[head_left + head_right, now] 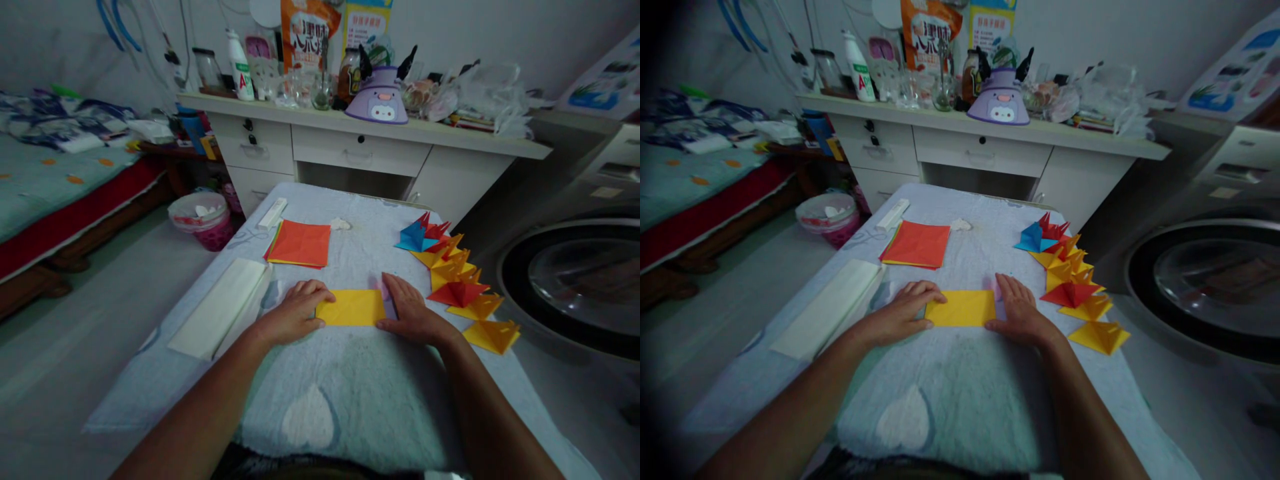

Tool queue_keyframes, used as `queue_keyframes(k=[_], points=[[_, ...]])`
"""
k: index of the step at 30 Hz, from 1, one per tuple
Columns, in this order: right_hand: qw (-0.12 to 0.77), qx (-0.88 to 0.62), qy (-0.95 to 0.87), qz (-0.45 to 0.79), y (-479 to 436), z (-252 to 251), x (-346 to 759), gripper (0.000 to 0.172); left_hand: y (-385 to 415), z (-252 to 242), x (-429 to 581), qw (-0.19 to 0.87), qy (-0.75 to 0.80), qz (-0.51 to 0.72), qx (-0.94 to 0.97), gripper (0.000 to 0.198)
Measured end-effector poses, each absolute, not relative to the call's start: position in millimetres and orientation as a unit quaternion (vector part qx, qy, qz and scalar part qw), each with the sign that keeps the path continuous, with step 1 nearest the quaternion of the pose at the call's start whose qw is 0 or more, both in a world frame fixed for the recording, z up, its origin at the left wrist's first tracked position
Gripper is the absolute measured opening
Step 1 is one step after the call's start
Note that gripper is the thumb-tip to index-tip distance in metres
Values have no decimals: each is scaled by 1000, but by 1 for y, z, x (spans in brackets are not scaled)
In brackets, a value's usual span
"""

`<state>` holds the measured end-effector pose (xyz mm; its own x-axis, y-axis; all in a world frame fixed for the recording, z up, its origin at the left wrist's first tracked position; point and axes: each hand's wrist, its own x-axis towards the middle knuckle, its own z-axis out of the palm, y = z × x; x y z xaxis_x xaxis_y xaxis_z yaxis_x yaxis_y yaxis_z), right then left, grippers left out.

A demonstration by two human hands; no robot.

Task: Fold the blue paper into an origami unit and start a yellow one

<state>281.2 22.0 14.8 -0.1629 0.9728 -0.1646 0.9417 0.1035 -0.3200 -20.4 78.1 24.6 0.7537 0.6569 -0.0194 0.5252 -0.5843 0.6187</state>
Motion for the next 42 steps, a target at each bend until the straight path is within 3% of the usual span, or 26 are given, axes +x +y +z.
queue_keyframes(k=[14,18,22,24,29,34,42], points=[[68,-597,-768,222,20,27,291,92,82,27,-25,338,313,104,882,58],[128,-595,-766,209,21,30,286,89,81,28,-24,332,316,101,883,53],[273,-591,-752,101,20,34,252,53,74,27,-13,304,361,114,874,26],[259,-581,-768,74,17,32,231,40,69,24,-4,270,398,131,867,26],[181,-574,-798,23,12,16,203,67,62,16,9,183,449,153,861,33],[137,-598,-788,47,15,7,218,87,66,14,3,213,435,148,862,41],[114,-600,-771,182,17,14,262,97,73,21,-6,276,416,150,853,71]])
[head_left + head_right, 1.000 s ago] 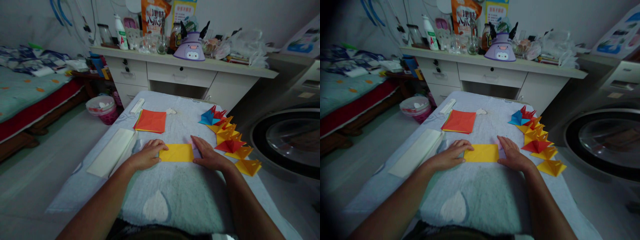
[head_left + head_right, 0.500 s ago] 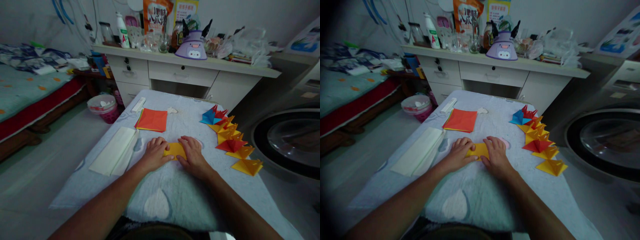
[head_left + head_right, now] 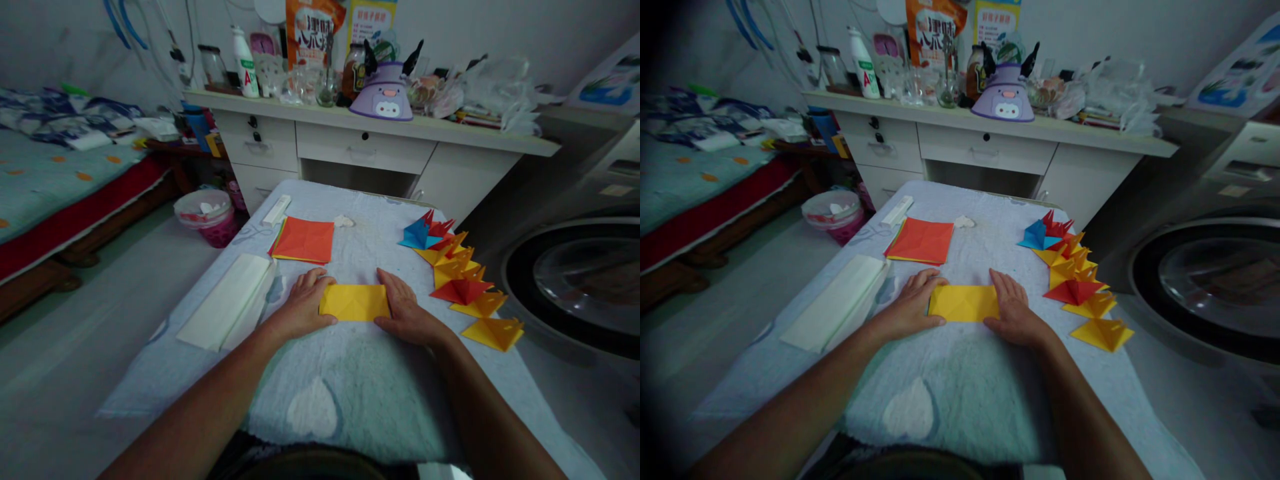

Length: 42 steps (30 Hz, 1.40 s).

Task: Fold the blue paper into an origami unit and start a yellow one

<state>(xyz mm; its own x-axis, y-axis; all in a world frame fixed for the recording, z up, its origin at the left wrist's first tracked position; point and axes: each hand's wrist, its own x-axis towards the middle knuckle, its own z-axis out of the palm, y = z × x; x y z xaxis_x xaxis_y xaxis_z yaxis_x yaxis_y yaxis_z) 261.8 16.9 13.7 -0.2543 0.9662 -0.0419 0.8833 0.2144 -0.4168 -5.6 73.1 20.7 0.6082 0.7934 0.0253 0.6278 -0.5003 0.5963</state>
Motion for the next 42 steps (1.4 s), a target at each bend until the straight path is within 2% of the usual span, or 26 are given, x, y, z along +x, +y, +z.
queue_keyframes(k=[3,6,12,15,18,24,29,32,38,42], points=[[134,-583,-778,195,17,15,272,95,74,22,-6,286,413,155,851,81],[159,-576,-776,202,17,18,273,90,74,23,-7,290,412,165,848,78],[250,-569,-774,119,20,23,254,53,72,25,-6,297,405,184,845,65],[259,-574,-773,73,21,24,247,39,72,24,-6,298,403,194,843,62],[251,-580,-775,28,21,25,242,32,71,26,-6,305,392,198,845,56],[229,-557,-795,-72,15,32,229,31,71,32,-7,345,331,229,848,39],[215,-542,-807,-91,10,38,216,38,73,29,-7,388,263,266,842,18],[208,-540,-810,-98,7,41,212,34,74,29,-7,429,228,282,827,12],[222,-537,-807,-102,5,49,212,28,72,35,-5,475,202,298,803,8],[293,-531,-785,-123,-2,58,216,33,69,38,-5,473,205,300,803,13]])
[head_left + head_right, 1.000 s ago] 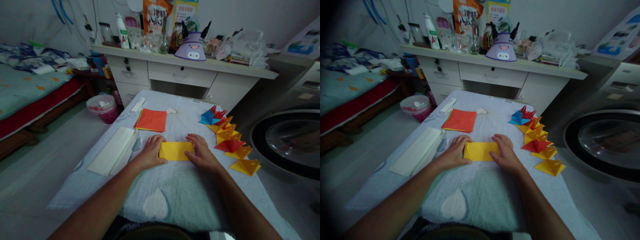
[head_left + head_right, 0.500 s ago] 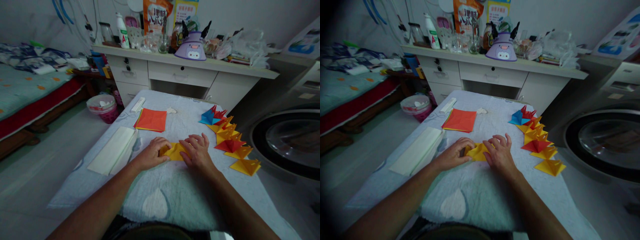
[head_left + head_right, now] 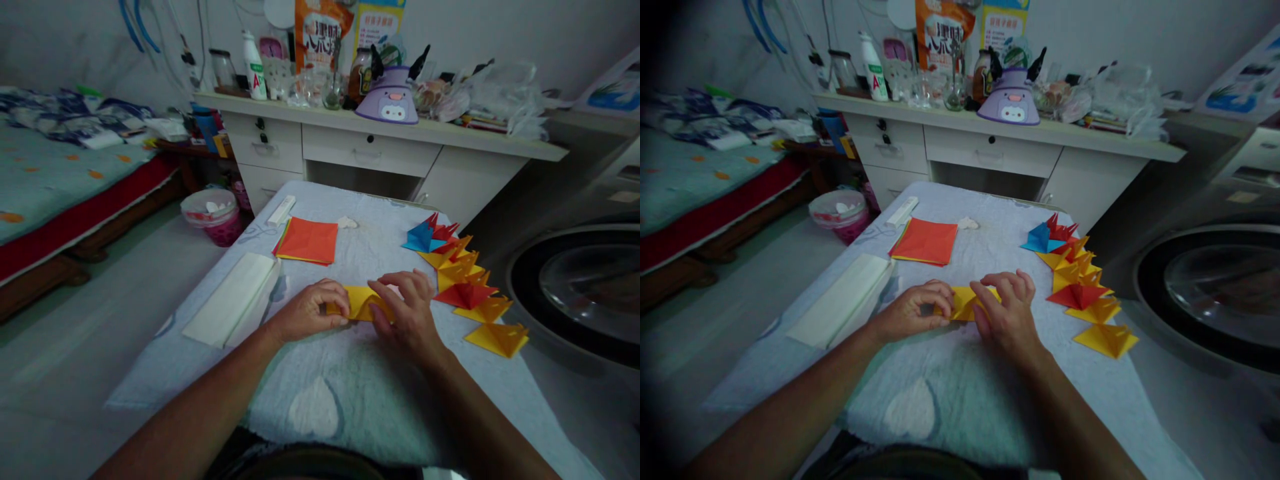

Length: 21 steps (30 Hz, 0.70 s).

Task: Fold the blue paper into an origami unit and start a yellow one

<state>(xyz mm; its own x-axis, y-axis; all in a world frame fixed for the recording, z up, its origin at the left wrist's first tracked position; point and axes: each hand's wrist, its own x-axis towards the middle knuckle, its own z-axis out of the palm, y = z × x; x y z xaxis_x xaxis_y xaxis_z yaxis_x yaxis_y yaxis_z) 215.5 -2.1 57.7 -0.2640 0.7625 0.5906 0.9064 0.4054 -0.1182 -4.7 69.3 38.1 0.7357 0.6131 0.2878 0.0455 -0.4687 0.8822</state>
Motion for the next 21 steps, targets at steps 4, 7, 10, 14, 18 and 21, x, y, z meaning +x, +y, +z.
queue_keyframes(k=[4,7,10,14,18,21], points=[[353,-529,-755,-159,-12,64,218,33,69,39,-4,445,207,330,807,12],[352,-502,-778,-139,-16,65,217,27,69,38,-4,430,210,348,806,9],[324,-494,-798,-122,-16,64,213,20,69,37,-4,427,211,352,806,9],[261,-527,-799,-129,-12,62,209,26,69,37,-3,432,213,348,804,9],[190,-560,-797,-122,-8,60,210,30,69,38,-4,440,211,347,800,10],[174,-567,-797,-117,-7,61,210,25,69,38,-4,445,201,344,802,9]])
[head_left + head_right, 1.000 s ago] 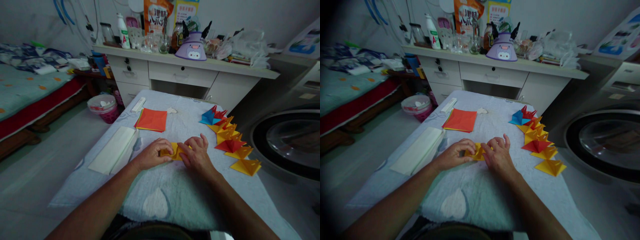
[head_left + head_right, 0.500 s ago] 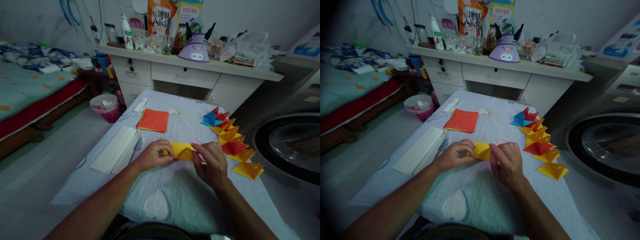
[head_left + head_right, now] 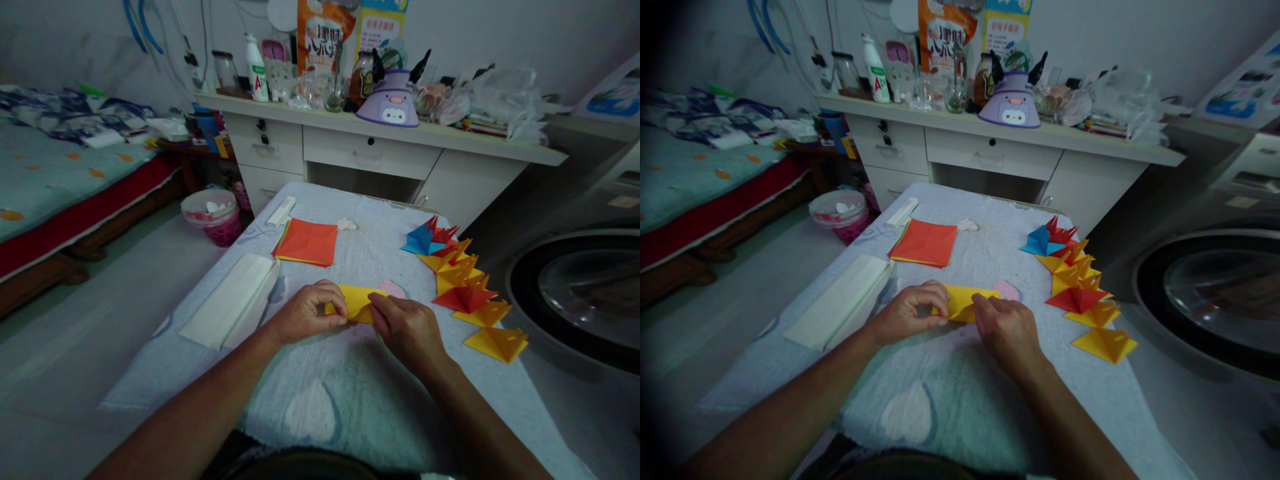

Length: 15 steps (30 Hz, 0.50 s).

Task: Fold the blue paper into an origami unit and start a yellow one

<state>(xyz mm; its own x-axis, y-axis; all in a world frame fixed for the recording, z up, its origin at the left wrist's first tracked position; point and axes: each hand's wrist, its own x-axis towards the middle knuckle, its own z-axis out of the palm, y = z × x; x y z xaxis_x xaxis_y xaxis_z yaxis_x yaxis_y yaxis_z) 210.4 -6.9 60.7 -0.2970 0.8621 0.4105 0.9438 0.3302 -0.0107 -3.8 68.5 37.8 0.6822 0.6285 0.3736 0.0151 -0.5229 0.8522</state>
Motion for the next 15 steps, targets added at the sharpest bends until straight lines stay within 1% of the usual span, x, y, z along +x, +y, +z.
queue_keyframes(k=[3,5,8,12,15], points=[[182,-556,-801,-128,-6,61,210,22,68,40,-5,462,203,344,792,13],[205,-541,-802,-145,-6,61,211,21,69,40,-7,477,215,359,773,15],[266,-508,-801,-173,-6,59,215,19,71,39,-11,497,247,426,714,19],[339,-457,-804,-174,-7,60,220,10,77,34,-12,526,312,522,594,20],[391,-423,-802,-157,-7,62,220,16,80,32,-9,569,338,555,504,23]])
